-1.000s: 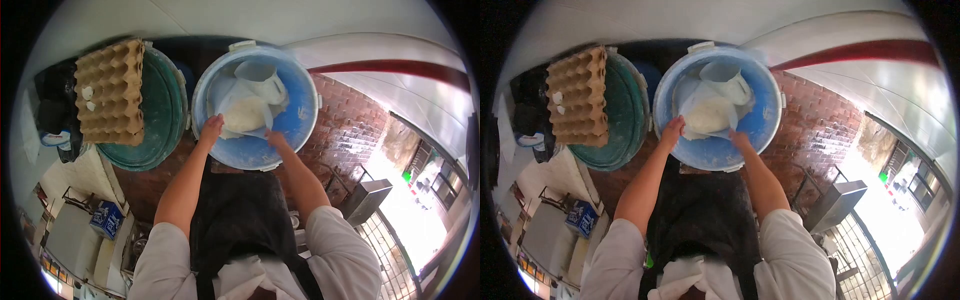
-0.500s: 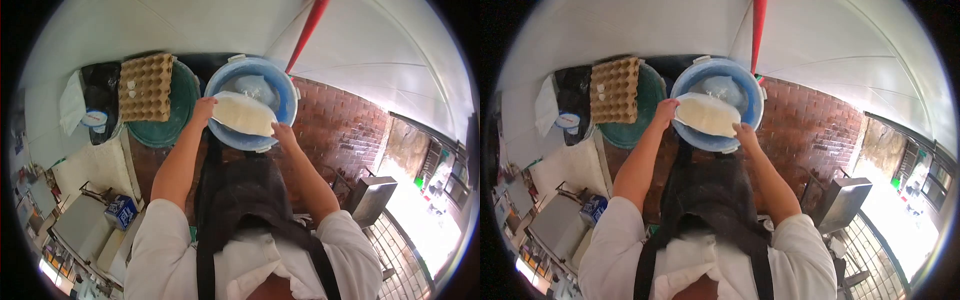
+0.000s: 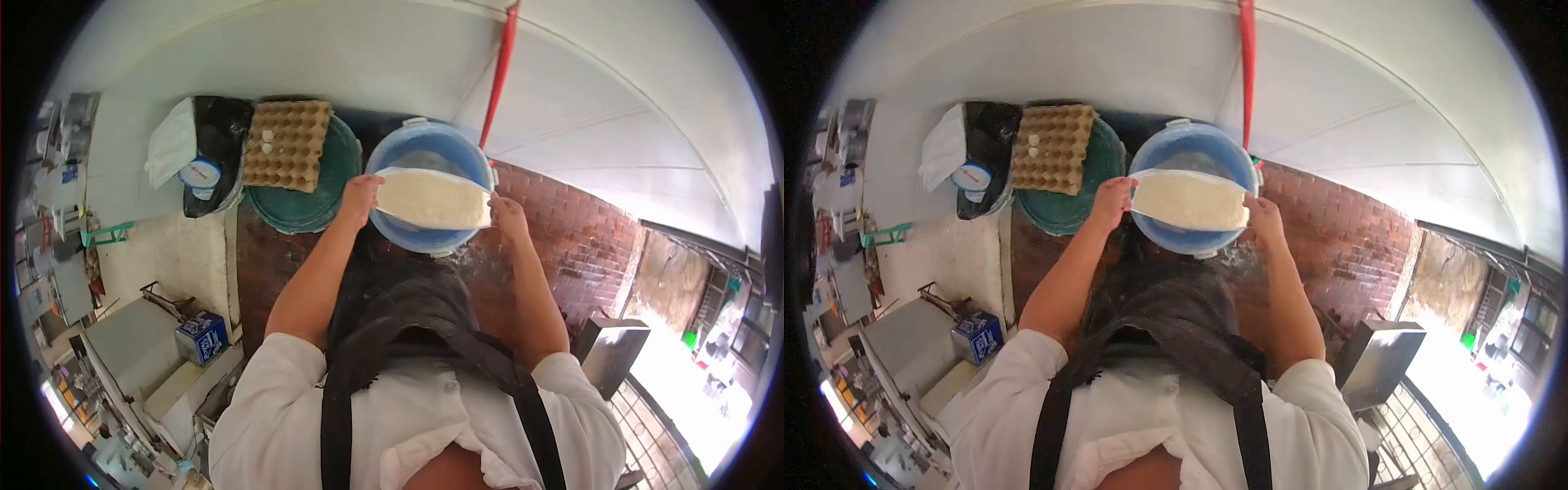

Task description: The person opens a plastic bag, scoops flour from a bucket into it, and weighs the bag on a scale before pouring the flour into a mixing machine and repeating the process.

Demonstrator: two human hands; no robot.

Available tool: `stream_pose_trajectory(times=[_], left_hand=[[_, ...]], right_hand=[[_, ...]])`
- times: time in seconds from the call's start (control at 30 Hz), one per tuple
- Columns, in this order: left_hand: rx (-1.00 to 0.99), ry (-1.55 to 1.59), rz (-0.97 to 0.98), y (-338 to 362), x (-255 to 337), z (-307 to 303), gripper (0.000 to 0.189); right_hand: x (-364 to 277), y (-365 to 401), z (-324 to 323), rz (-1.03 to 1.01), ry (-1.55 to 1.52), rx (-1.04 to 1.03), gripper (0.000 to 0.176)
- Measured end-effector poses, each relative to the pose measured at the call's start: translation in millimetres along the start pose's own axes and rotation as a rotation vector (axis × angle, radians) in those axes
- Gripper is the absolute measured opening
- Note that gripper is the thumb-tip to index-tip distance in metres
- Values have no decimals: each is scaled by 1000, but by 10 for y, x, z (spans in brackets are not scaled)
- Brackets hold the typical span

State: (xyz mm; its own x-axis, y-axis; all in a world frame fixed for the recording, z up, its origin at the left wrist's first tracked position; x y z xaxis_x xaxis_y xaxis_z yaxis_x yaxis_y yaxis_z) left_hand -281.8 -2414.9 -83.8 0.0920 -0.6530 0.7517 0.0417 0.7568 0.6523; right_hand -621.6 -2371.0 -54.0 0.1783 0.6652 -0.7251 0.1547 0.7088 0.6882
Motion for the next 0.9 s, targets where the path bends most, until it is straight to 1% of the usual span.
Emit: stream_pose_trajectory(times=[0.07,0.1,0.17,0.23,0.3,0.33,0.37,0.43,0.5,0.57,0.6,0.67,0.7,0.73,0.8,0.87,0.9], left_hand=[[-18,154,-3,127,166,-92,17],[-32,163,2,209,281,-167,15],[-29,184,32,465,624,-404,12],[-77,229,84,845,1049,-673,12],[-142,201,187,1220,1489,-1111,12],[-190,186,229,1383,1691,-1299,14],[-200,172,280,1537,1899,-1517,19],[-226,144,380,1842,2321,-2051,33],[-230,135,502,2097,2740,-2607,38],[-236,143,610,2323,3105,-3123,44],[-242,146,662,2389,3294,-3379,46],[-170,177,694,2459,3601,-3897,47],[-126,167,700,2478,3736,-4139,46],[-88,215,724,2480,3849,-4370,41],[18,227,741,2427,4007,-4859,37],[149,173,766,2382,4127,-5304,42],[217,140,777,2365,4197,-5544,44]], right_hand=[[-240,165,129,-159,204,-43,42],[-363,229,227,-245,306,-74,41],[-684,467,497,-381,341,-118,39],[-1084,859,920,-260,369,-139,32],[-1497,1346,1481,-347,210,-167,25],[-1635,1498,1717,-361,137,-244,26],[-1765,1628,1963,-370,64,-313,28],[-2111,1963,2561,-529,-52,-367,30],[-2346,2164,3135,-695,-171,-451,41],[-2551,2319,3765,-781,-244,-510,47],[-2623,2328,4057,-769,-261,-516,48],[-2752,2311,4632,-745,-307,-521,51],[-2793,2365,4990,-752,-259,-544,52],[-2826,2363,5316,-762,-215,-587,49],[-2838,2331,5925,-702,-241,-641,46],[-2811,2198,6479,-649,-295,-732,38],[-2817,2159,6766,-632,-276,-780,35]])
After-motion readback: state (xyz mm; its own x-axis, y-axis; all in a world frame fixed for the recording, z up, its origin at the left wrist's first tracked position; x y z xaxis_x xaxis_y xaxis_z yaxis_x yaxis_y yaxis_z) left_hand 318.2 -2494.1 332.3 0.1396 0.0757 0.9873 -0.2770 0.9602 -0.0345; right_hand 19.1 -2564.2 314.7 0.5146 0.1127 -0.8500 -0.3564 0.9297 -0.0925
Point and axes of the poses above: each hand's wrist, its own y-axis away from the middle knuckle, its own z-axis out of the palm, x = y × z, the point moved 5 cm from there along -y, towards the middle knuckle, and after that the axes turned 7 degrees about -y, right-handed, at the moved point
